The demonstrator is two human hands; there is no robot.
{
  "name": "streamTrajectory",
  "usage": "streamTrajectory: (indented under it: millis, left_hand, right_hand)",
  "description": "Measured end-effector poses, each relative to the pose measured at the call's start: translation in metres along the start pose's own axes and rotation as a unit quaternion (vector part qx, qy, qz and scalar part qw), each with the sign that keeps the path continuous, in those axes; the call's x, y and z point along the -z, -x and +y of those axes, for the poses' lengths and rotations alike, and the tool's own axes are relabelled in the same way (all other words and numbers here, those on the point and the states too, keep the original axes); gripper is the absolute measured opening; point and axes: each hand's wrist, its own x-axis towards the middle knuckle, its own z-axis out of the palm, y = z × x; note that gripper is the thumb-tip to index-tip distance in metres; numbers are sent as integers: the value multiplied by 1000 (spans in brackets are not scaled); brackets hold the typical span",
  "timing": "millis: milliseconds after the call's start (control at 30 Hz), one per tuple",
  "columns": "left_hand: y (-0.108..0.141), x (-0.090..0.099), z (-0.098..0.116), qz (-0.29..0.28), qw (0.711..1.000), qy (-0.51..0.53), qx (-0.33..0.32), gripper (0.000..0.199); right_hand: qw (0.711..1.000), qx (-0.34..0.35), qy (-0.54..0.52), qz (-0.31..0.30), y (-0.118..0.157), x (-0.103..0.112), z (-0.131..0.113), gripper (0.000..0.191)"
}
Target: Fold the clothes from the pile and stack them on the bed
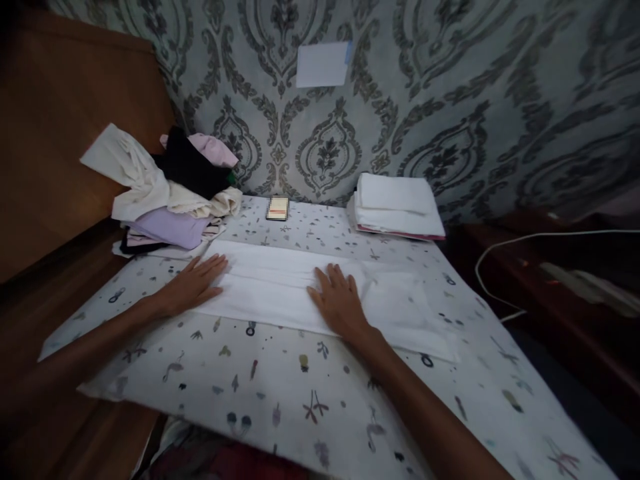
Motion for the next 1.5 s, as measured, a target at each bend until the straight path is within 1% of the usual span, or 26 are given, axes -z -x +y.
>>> streamTrajectory:
  millis: [100,167,233,300,400,567,700,800,867,933,1000,1067,1133,1200,1267,1333,1367,1433,1500]
  left_hand:
    - [-28,-2,17,22,1000,-6,-16,70]
    - [-44,-6,29,13,1000,0,-23,73]
    - [-50,-12,35,-4,1000,4,-24,75]
    - [-46,-16,34,-7,1000,2,-20,75]
    - [-30,-21,19,18,999,-9,-32,74]
    - [2,-26,-8,44,993,-35,-107,68]
    - [20,-31,-25,78,988,-45,-127,70]
    - [27,-37,-35,92,987,-48,-123,69]
    - [30,-38,-37,83,989,-42,-113,68]
    - [31,-34,-37,60,993,-17,-98,68]
    - [29,-24,-37,36,997,30,-66,68]
    - [20,-8,-40,32,995,90,-11,67]
    - [3,10,-48,55,988,135,48,64]
    - [-20,26,-59,63,984,141,85,58]
    - [-43,37,-70,49,987,94,122,48]
    - [-64,42,-77,31,988,47,143,42]
    - [-73,42,-79,21,989,35,142,40]
    - [-86,40,-80,-1,991,38,126,39]
    - [-95,37,-81,-28,992,51,110,40]
  right_hand:
    - [1000,17,-12,-1,-17,4,-33,62]
    - [999,37,-29,-26,-28,5,-57,62]
    - [996,45,-48,-61,-33,6,-74,62]
    - [994,43,-60,-85,-34,8,-82,61]
    - [993,29,-63,-95,-32,12,-81,59]
    - [992,28,-69,-102,-29,17,-76,61]
    - [992,24,-73,-104,-28,19,-78,61]
    - [991,27,-79,-105,-29,19,-76,60]
    - [991,28,-82,-100,-28,18,-74,57]
    - [992,24,-84,-93,-28,16,-71,54]
    - [993,12,-85,-83,-28,14,-73,52]
    - [994,9,-86,-65,-28,14,-82,49]
    - [994,40,-89,-39,-29,15,-101,45]
    - [989,108,-98,-24,-28,19,-131,40]
    - [976,185,-107,-31,-28,23,-166,35]
    - [963,242,-107,-48,-28,25,-198,33]
    - [959,257,-103,-55,-29,26,-211,33]
    - [957,266,-93,-68,-32,25,-230,34]
    - [958,263,-75,-81,-36,26,-241,27]
